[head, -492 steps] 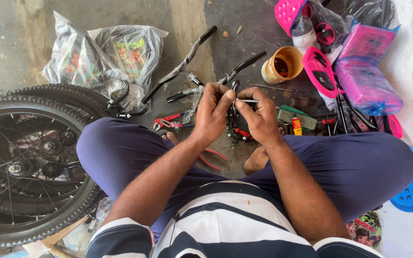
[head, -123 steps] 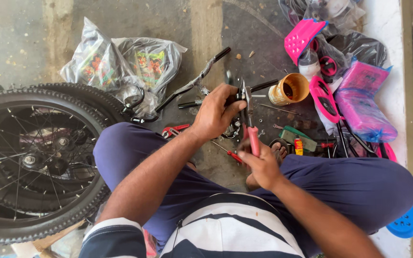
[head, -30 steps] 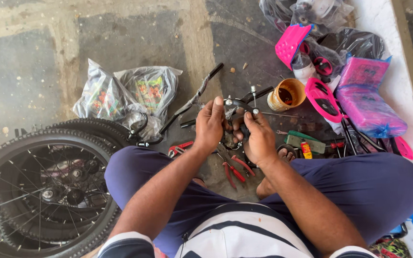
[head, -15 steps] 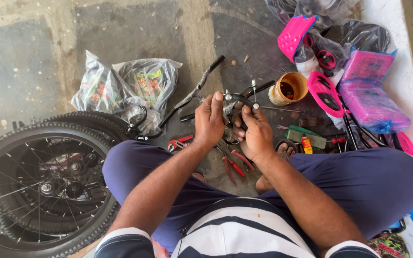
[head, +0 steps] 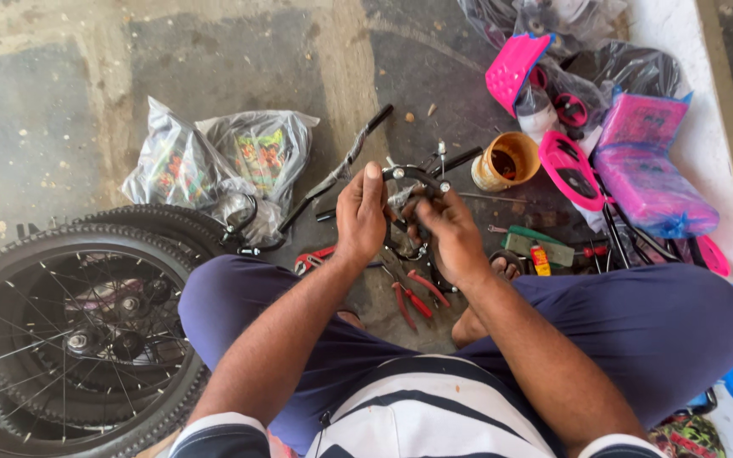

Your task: The person sits on the floor and assembles bicycle handlebars. They retrieve small parts from a container, insert bolts into the handlebar stem, and use pliers and a screwdriver to tighten the components.

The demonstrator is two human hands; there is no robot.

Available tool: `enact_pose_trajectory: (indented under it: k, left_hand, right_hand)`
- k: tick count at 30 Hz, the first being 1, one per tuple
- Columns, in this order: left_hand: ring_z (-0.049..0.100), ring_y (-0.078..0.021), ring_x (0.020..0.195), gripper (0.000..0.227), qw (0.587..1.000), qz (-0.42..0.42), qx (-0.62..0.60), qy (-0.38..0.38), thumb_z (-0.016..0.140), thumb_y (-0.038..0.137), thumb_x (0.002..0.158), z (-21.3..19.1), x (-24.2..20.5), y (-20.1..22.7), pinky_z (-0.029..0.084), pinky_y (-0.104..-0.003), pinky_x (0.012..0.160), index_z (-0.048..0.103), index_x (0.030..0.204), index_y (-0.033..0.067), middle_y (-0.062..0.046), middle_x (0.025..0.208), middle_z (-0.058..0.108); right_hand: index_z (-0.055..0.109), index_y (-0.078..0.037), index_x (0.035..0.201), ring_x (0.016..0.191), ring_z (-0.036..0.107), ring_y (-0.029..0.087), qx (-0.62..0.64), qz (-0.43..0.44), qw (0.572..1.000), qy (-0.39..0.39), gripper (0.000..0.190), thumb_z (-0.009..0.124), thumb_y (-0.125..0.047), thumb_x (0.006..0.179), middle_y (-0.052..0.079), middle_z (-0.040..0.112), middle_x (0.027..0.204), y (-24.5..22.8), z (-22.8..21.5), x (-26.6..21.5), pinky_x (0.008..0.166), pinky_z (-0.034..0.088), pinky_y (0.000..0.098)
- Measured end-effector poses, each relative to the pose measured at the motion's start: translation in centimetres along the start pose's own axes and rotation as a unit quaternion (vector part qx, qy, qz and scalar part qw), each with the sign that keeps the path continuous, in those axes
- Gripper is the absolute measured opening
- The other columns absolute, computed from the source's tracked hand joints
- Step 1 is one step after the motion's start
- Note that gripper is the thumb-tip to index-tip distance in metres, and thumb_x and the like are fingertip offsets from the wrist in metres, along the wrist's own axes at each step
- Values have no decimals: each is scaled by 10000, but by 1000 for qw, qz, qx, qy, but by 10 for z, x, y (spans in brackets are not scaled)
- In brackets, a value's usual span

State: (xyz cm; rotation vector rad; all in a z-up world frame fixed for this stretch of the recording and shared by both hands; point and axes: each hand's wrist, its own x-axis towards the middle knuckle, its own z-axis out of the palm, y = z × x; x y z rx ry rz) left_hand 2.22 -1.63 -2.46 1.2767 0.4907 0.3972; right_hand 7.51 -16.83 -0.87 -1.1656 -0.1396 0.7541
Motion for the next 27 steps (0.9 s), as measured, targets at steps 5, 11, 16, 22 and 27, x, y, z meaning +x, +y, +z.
enact_pose_trajectory:
  k: [5,11,16,22,27]
  left_hand:
    - [547,-93,637,527,991,73,93,-66,406,483,1112,-3,-2,10,466,-286,585,517,834,49,-5,693,529]
    - [653,-153,725,434,969,137,162,-125,588,443,1053,0,-10,30,520,-330,650,549,958,22,-65,777,643]
    - [669,-227,649,474,939,183,262,-128,765,412,926,4,-17,41,518,-359,594,557,1063,8,-99,773,652]
    - [681,-236,677,514,928,208,271,-147,768,440,932,3,-17,40,524,-366,601,545,1121,17,-106,804,654]
    - [690,-236,714,529,923,231,269,-151,757,457,940,2,-17,38,530,-365,621,552,1163,23,-103,837,663]
  right_hand:
    - [652,-70,1210,835,643,127,-77,-19,996,-36,250,685,-207,1003,37,712,998,2,-16,8,708,509,279]
    - [640,-58,1253,905,632,117,-73,-67,995,-31,282,693,-195,1013,29,687,1044,0,-30,10,777,523,281]
    - [618,-77,1237,1013,648,120,-33,-59,998,-5,267,693,-153,991,25,679,1092,4,-37,13,915,552,299]
    - [630,-57,1212,1049,632,122,-2,-63,998,-29,221,695,-115,1009,23,673,1112,4,-43,14,953,526,295]
    - [645,-60,1203,1050,631,121,4,-81,996,-49,211,707,-126,1012,22,673,1108,3,-42,15,966,529,302]
